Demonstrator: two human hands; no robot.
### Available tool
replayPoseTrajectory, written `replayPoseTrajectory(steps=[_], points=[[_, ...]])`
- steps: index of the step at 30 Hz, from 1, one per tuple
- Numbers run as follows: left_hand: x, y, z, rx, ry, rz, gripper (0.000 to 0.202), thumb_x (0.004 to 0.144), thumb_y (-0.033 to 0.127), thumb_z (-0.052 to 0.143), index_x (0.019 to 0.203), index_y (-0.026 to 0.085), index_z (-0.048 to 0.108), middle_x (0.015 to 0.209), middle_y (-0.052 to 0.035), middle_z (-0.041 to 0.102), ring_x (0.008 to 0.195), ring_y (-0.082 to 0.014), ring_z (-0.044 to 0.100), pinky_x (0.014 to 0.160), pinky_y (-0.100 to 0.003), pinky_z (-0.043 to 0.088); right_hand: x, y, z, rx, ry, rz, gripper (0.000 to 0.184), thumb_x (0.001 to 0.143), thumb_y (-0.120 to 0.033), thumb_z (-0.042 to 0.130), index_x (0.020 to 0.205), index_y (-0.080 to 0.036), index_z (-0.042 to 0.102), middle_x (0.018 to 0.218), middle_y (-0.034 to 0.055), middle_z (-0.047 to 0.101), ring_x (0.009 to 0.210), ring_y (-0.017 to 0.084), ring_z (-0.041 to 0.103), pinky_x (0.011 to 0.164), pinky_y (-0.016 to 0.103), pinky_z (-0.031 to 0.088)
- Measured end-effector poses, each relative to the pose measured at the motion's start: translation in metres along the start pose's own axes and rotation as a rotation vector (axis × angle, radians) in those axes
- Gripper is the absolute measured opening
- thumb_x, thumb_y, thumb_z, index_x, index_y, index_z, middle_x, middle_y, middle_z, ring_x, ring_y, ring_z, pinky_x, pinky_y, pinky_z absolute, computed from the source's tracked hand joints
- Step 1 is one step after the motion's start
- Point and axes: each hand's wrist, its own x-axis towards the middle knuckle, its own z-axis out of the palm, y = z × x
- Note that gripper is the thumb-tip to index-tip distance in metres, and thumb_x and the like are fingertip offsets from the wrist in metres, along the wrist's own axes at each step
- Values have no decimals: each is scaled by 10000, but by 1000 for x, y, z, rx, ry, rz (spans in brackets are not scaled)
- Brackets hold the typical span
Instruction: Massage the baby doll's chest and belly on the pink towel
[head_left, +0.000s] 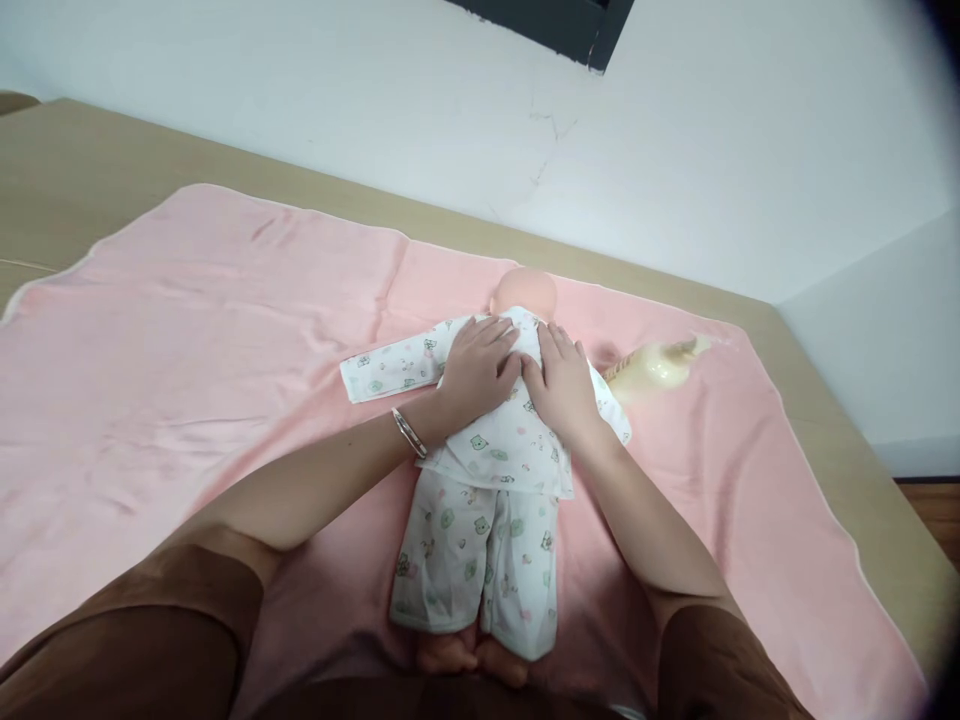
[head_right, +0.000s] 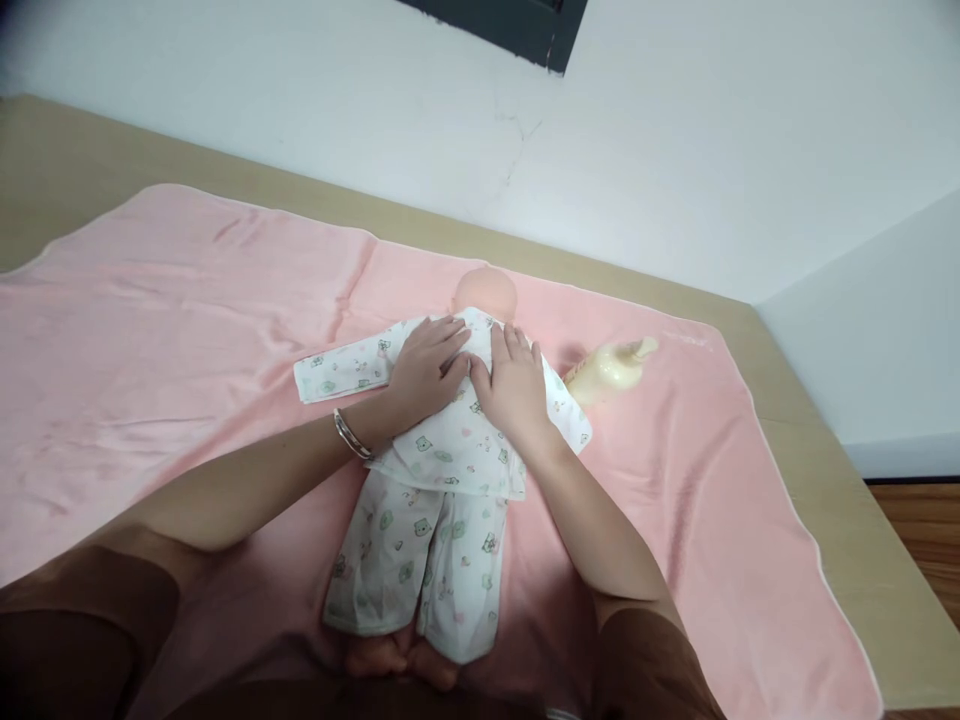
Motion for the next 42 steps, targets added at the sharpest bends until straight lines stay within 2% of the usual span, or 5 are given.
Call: replayPoseTrajectory(steps=[7, 15, 36, 39, 42], points=[[-9, 0, -4, -30, 151, 63, 239, 901, 244, 485, 926, 219, 721, 1085, -56, 760, 1145, -221, 661, 1138, -470, 424, -30, -34, -4, -183, 54, -46, 539, 1002, -280, 326, 1443, -5, 469, 1494, 259, 480, 1421, 364, 428, 1182, 538, 302], [-3, 3, 0, 26, 33, -170, 399, 915, 275, 481, 1253, 122, 630, 1358, -146, 633, 1318, -292, 541, 1157, -501, 395, -6, -8, -4, -25, -50, -7, 646, 996, -442, 367, 1543, -100, 329, 1617, 197, 309, 1519, 340, 245, 1206, 596, 217], [1, 5, -2, 103, -97, -73, 477, 963, 272, 390, 1380, 74, 507, 1473, -201, 514, 1425, -327, 417, 1200, -555, 288, 5, 10, 3, 80, -36, 35, 658, 1011, -519, 327, 1561, -158, 294, 1645, 187, 241, 1544, 368, 127, 1181, 661, 186], [-1, 3, -3, 89, -61, 18, 423, 961, 241, 378, 1311, 104, 571, 1405, -169, 587, 1365, -291, 496, 1205, -538, 293, 3, 4, -1, 36, -48, 26, 635, 1025, -480, 295, 1564, -144, 287, 1639, 193, 253, 1537, 379, 153, 1174, 669, 194], [-7, 3, -6, 86, 48, 103, 262, 916, 225, 452, 1025, 192, 688, 1168, -92, 718, 1188, -252, 621, 1189, -515, 335, -11, -14, -7, -62, -50, -6, 589, 1037, -365, 256, 1531, -56, 344, 1597, 235, 329, 1499, 372, 282, 1194, 615, 206]])
